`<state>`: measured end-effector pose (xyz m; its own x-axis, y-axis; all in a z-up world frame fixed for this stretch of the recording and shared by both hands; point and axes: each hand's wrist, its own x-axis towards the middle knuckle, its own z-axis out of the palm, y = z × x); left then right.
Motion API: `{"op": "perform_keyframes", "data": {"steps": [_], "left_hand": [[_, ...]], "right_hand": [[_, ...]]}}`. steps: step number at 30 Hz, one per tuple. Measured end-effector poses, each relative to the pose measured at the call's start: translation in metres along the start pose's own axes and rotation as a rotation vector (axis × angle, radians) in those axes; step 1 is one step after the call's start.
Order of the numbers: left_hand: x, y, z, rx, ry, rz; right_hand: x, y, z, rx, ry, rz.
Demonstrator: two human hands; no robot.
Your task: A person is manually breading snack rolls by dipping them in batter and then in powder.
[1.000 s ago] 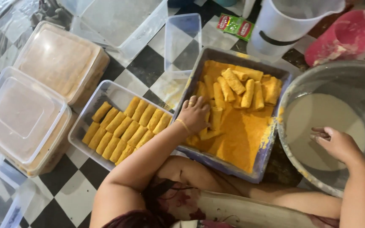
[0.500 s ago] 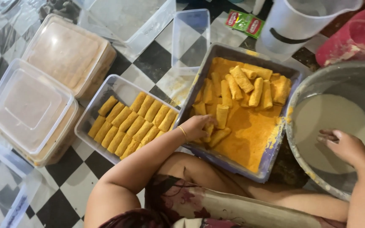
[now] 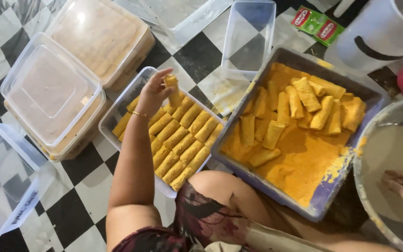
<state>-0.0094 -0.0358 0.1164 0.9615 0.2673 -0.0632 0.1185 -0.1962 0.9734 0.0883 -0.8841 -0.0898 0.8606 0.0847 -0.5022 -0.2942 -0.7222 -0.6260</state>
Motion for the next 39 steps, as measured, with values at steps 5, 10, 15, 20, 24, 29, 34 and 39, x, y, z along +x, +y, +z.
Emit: {"op": "perform_keyframes", "data": {"steps": [5, 10, 15, 20, 24, 29, 34, 39], "left_hand": [[0.026, -0.072, -0.036, 0.304, 0.127, -0.112], [0.04, -0.108, -0.04, 0.514, 0.095, -0.161], [0.046, -0.095, -0.024, 0.726, 0.05, -0.37], [0.029, -0.034, 0.046, 1.132, 0.338, -0.034], [-0.011, 0.063, 0.183, 0.629, -0.108, 0.004], [-0.08, -0.014, 0.344, 0.638, -1.578, 0.549], [-0.092, 0.015, 0.34, 0.595, -1.402, -0.204], [-0.095, -0.01, 0.324, 1.048, -0.959, -0.115]], "right_hand": [[-0.018, 0.023, 0.032, 0.092, 0.219, -0.217], [-0.012, 0.0, 0.007, -0.046, 0.076, -0.01], [0.003, 0.007, -0.001, -0.111, 0.032, -0.074], [-0.043, -0.064, -0.006, -0.504, 0.047, 0.079], [-0.049, -0.077, -0.009, -0.534, 0.04, 0.104], [-0.07, -0.116, -0.013, -0.533, 0.071, 0.064], [-0.079, -0.115, -0.019, -0.46, 0.104, 0.031], [-0.091, -0.139, -0.029, -0.304, 0.125, -0.006]]}}
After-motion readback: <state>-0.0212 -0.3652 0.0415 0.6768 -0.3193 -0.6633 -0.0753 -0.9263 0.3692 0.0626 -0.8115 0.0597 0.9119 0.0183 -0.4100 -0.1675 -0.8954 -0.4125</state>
